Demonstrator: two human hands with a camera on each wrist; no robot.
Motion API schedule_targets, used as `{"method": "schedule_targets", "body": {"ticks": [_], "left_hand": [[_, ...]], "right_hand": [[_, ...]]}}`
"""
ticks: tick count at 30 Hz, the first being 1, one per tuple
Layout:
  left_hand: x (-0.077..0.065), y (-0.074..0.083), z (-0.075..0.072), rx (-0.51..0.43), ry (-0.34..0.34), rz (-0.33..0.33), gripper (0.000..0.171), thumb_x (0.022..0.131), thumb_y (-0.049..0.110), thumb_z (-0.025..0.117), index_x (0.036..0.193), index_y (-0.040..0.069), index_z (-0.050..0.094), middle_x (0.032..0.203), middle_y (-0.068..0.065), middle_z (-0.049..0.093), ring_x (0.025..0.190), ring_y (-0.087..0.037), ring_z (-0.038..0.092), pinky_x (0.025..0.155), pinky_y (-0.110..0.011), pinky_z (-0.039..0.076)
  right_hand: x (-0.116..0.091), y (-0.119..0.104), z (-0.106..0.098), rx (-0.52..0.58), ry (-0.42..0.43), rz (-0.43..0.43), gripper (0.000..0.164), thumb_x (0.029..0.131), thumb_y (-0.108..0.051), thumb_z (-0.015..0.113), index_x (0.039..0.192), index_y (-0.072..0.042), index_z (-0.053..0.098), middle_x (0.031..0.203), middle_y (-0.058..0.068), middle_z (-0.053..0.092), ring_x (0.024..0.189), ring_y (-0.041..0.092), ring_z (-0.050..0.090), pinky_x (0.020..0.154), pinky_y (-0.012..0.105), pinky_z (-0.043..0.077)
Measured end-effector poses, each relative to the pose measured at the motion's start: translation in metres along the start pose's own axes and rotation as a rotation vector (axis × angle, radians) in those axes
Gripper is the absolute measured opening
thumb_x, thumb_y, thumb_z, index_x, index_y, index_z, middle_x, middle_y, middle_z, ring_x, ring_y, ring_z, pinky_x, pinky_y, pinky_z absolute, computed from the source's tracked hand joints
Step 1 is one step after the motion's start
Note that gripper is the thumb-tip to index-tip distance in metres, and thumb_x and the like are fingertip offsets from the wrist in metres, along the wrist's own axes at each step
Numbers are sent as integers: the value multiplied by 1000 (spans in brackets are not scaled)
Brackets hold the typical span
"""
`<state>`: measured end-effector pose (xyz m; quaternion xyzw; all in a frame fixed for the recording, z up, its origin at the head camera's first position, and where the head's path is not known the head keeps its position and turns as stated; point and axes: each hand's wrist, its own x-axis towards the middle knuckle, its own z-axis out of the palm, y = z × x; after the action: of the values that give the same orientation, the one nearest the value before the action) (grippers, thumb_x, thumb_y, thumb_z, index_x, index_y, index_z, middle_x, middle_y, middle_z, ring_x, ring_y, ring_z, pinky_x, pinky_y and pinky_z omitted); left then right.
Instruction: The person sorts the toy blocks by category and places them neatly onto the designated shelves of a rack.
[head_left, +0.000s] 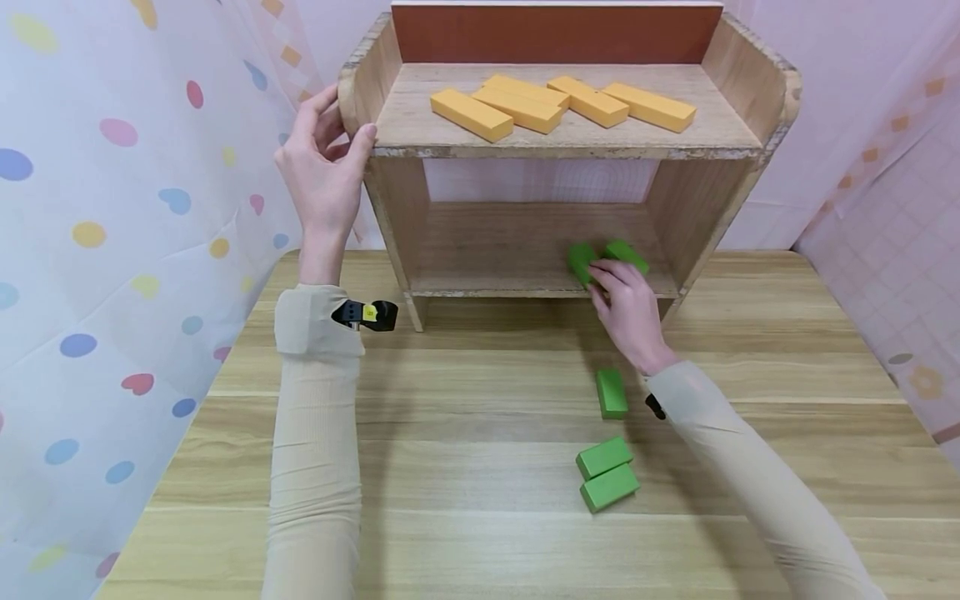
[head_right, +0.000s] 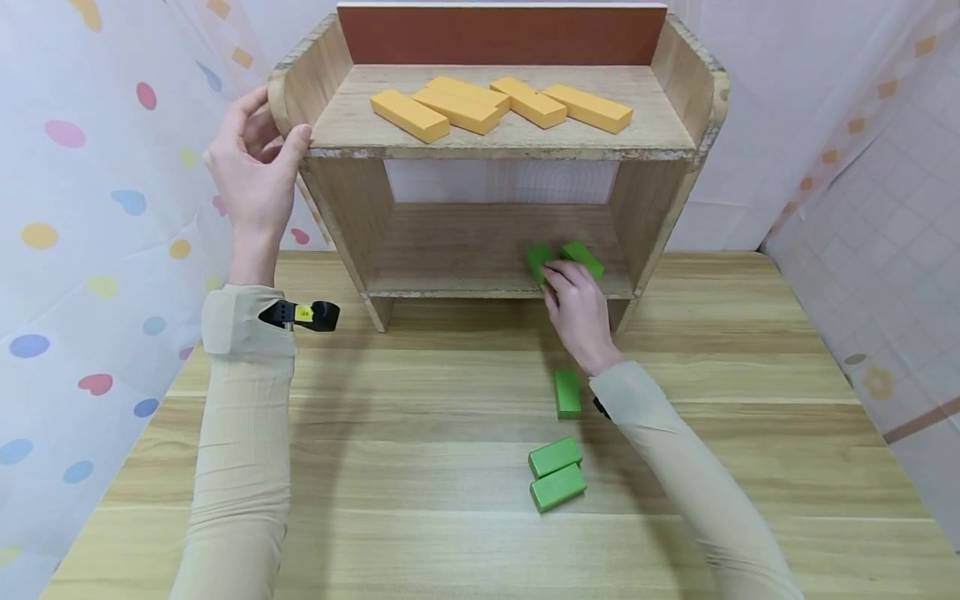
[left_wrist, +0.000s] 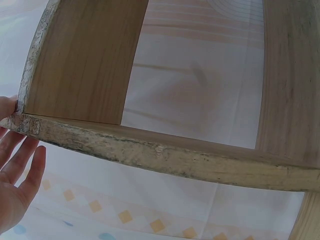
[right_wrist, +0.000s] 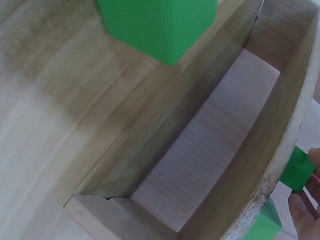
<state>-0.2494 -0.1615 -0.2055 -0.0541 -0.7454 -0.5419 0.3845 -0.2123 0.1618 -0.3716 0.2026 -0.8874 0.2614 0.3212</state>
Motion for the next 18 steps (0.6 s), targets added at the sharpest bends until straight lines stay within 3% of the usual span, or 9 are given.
{"method": "schedule_targets", "body": {"ticks": [8,18], "left_hand": [[-6,14,-1,-10,5,-6,40,83,10,68,122,10,62,119,-9,68,99,-11,67,78,-17,51],[-4,10,0,0,14,-8,40,83,11,69,122,11,62,119,-8,69,99,-11,67,79,-17,52]], "right_hand": [[-9,1,-4,28,59,-56,23,85,-3,67,107,2,69,113,16,68,105,31,61,86,42,53],[-28,-6,-16,67,47,-75,23,82,-4,70,105,1,70,105,15,69,98,29,63,86,40,52]]}}
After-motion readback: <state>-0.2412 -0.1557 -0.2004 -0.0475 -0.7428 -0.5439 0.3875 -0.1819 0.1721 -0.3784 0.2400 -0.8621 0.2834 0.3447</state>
